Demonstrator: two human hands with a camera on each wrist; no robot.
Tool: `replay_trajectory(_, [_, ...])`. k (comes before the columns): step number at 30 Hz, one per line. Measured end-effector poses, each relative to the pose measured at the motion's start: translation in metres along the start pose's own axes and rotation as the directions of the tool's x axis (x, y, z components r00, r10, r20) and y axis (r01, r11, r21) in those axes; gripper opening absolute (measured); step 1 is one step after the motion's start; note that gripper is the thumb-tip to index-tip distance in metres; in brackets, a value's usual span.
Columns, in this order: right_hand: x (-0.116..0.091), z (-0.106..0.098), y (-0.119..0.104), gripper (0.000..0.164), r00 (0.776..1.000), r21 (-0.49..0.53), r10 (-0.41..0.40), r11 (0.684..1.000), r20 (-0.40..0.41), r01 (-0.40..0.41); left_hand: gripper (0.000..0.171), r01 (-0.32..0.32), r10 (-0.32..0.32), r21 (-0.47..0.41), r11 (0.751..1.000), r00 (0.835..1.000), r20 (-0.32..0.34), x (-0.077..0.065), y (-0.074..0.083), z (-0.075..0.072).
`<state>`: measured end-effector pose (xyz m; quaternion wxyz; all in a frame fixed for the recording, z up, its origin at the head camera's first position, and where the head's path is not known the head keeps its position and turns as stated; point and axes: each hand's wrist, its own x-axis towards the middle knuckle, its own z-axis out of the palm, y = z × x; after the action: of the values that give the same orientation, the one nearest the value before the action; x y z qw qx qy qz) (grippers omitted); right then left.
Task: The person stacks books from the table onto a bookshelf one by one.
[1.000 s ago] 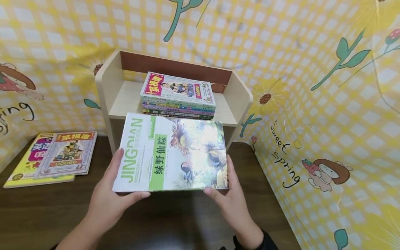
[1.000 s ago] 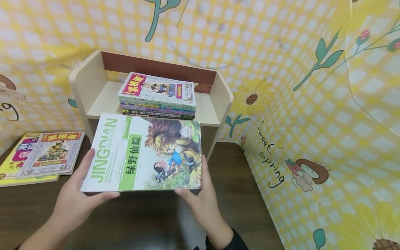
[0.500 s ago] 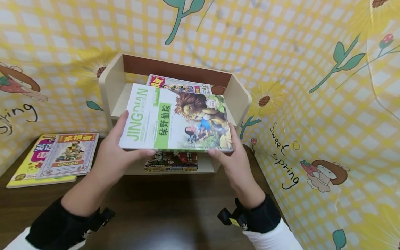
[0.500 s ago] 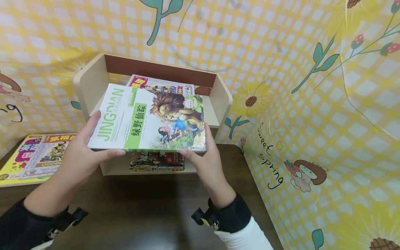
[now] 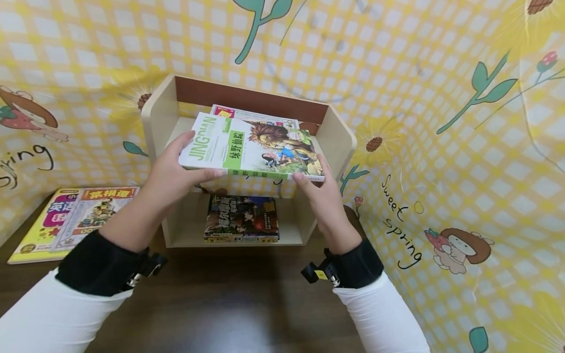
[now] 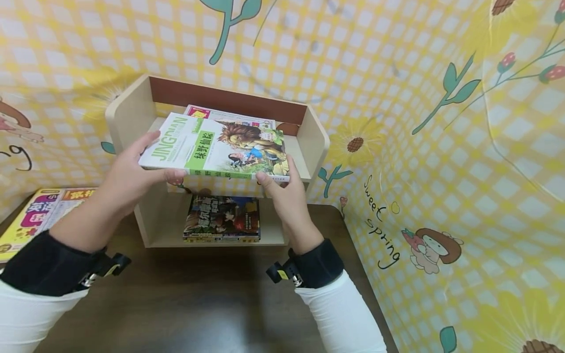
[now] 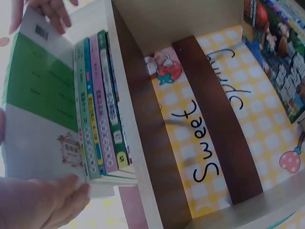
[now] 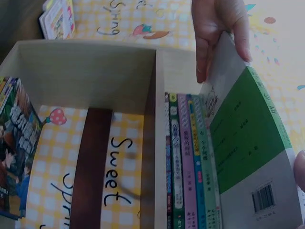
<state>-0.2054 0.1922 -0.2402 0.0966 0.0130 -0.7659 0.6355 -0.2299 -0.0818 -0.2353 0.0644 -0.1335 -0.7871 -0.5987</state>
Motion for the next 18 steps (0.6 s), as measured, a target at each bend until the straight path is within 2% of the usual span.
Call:
replay_trajectory(3, [0.009, 0.002, 0.000, 0.081, 1.000, 0.013, -0.005, 1.000, 0.008, 0.005, 0.101, 0.043, -0.043, 0.050, 0.998, 0.999, 0.002, 0.008, 0.002, -0.001])
replay_trajectory(6, [0.018, 0.003, 0.001, 0.079, 1.000, -0.001, -0.006, 1.000, 0.014, 0.006, 0.101, 0.057, -0.058, 0.072, 0.996, 0.998, 0.006, 0.015, 0.002, -0.002])
replay_trajectory(13, [0.038, 0.001, -0.003, 0.079, 1.000, -0.171, 0.009, 0.985, -0.008, -0.011, 0.095, 0.030, -0.030, 0.118, 0.993, 1.000, -0.002, 0.032, 0.000, -0.003])
replay_trajectory(18, [0.050, 0.002, -0.003, 0.075, 1.000, -0.153, 0.000, 0.988, 0.017, 0.003, 0.087, 0.022, -0.021, 0.119, 0.993, 1.000, -0.008, 0.046, -0.003, -0.002])
